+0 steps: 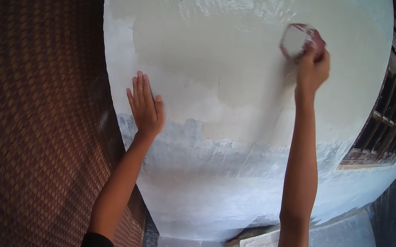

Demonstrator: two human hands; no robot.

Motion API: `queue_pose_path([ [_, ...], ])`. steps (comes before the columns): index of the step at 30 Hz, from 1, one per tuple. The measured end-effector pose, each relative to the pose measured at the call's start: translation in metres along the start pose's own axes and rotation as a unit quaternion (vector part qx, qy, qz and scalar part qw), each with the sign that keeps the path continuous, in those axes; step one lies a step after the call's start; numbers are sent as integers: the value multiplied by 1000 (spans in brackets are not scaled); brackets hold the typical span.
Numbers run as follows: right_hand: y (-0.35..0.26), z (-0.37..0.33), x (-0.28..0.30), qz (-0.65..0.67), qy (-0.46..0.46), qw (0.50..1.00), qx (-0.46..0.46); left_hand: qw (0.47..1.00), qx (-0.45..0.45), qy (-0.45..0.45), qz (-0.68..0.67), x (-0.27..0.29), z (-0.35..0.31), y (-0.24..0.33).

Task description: The person applies wall putty to a wall using a putty knife.

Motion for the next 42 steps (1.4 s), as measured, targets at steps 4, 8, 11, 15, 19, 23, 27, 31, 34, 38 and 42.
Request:
queue_pose_path([
  [4, 20, -3, 27, 63, 61, 996, -36, 1000, 14, 3, -11, -5, -4, 9],
  [8, -54, -83, -19, 80, -139, 963, 217, 999, 34, -3, -11, -4, -8, 16],
  [11, -96, -144, -46, 13, -233, 877, 420, 999, 43, -28, -9, -2, -15, 19],
  [15, -71, -107, -49, -25, -142, 920, 363, 994, 68, -83, -11, -6, -21, 29],
  [19, -2, -26, -5, -72, -68, 979, 176, 990, 76, -118, -7, 3, -27, 42],
  [23, 60, 9, 64, -60, 8, 998, 11, 981, 100, -162, -44, 12, -38, 49],
  [27, 109, -6, 100, 32, 26, 996, -77, 963, 128, -219, -89, 21, -59, 61],
  [31, 148, -65, 104, 199, -75, 949, -232, 953, 167, -213, -134, 38, -113, 80],
  [34, 168, -126, 123, 213, -162, 914, -303, 941, 211, -209, -160, 50, -160, 101],
  [38, 195, -203, 178, 213, -219, 881, -361, 903, 291, -260, -179, 56, -229, 138],
  [42, 247, -269, 248, 147, -274, 852, -422, 867, 356, -278, -212, 53, -300, 181],
])
Point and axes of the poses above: each hand's wrist, its own z-axis towards the middle knuckle, its own x-axis out of the back of the hand, y = z × x, the point moved 6 cm from there along z, towards the middle knuckle, and after that the axes turned 10 degrees about -z, right-handed, at the moved point
